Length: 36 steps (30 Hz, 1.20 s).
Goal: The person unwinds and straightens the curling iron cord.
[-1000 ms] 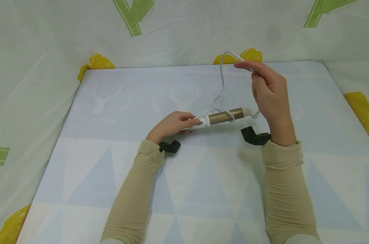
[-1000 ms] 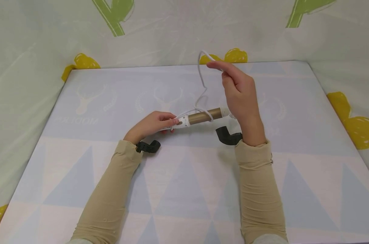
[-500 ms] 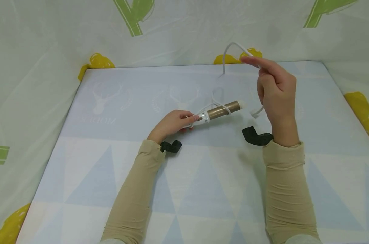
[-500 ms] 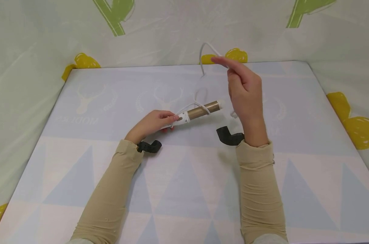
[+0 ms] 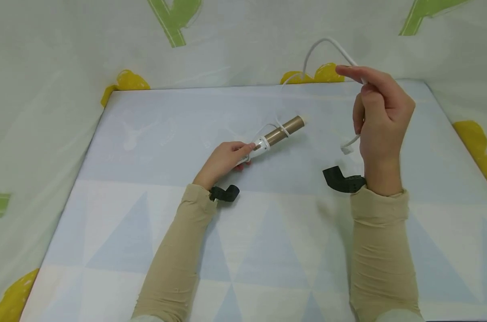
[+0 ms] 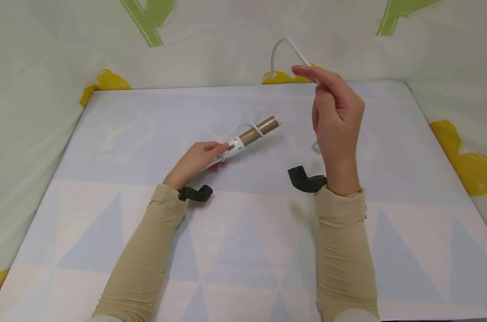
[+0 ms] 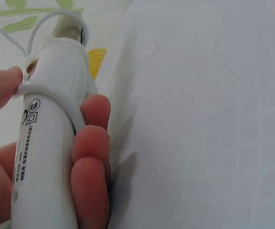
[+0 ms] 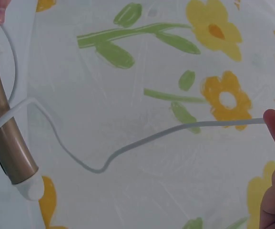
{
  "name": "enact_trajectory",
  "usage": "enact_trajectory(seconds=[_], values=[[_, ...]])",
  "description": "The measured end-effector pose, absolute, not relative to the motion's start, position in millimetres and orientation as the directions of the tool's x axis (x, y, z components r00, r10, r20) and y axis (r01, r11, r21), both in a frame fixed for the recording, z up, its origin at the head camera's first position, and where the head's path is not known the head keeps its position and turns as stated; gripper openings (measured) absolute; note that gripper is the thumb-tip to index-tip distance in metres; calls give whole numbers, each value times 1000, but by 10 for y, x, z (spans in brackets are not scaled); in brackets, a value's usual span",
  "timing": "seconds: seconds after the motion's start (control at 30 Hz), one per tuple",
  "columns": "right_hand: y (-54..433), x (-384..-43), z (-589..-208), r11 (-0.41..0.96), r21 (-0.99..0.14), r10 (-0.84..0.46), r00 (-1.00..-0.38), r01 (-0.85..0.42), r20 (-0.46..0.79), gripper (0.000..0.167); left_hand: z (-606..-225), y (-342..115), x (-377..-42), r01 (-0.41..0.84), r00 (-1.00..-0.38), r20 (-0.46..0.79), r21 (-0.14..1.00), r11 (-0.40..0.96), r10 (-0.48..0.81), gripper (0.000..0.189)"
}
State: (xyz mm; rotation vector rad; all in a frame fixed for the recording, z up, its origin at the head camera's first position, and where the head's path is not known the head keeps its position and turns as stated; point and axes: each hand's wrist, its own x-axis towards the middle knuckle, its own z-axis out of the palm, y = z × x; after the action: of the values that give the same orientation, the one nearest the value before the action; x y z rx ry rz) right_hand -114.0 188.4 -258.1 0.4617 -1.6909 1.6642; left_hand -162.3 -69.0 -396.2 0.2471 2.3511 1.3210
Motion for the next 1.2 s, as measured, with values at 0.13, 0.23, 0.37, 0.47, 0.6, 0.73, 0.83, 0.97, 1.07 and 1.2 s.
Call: enact_trajectory(seconds=[0.13,0.23,0.37,0.47,0.6,0.73,0.83,0.97,1.07,1.2], values=[[1874,-1143,-2554,141,-686,235,-649,-714,724,46,-3966,-713,-1618,-98,-911,-279,861,500,302,55],[1888,-1136,-2535,163,-672,267,-624,-722,735,45,-3965,-713,-1618,-118,-918,-281,868,482,281,56],[1913,-1129,-2516,160,-677,327,-609,-718,723,45,-3962,-720,-1621,-131,-924,-279,874,468,262,58],[1936,-1126,-2509,147,-685,381,-598,-714,705,44,-3965,-731,-1627,-132,-925,-276,878,459,261,57],[1973,-1127,-2503,119,-702,460,-587,-703,666,43,-3971,-747,-1634,-150,-924,-281,890,430,259,56],[2010,-1132,-2489,97,-719,518,-582,-688,627,42,-3971,-754,-1637,-178,-924,-291,902,394,249,58],[2032,-1134,-2480,108,-725,539,-573,-680,618,41,-3969,-749,-1638,-194,-924,-298,906,377,241,60],[2062,-1136,-2479,160,-720,548,-545,-676,634,39,-3965,-753,-1643,-205,-923,-302,910,359,237,61],[2087,-1134,-2482,196,-719,558,-527,-667,641,38,-3969,-760,-1646,-209,-923,-299,918,337,242,61],[2131,-1135,-2491,228,-715,566,-507,-661,649,39,-3979,-768,-1647,-209,-925,-289,929,304,248,59]])
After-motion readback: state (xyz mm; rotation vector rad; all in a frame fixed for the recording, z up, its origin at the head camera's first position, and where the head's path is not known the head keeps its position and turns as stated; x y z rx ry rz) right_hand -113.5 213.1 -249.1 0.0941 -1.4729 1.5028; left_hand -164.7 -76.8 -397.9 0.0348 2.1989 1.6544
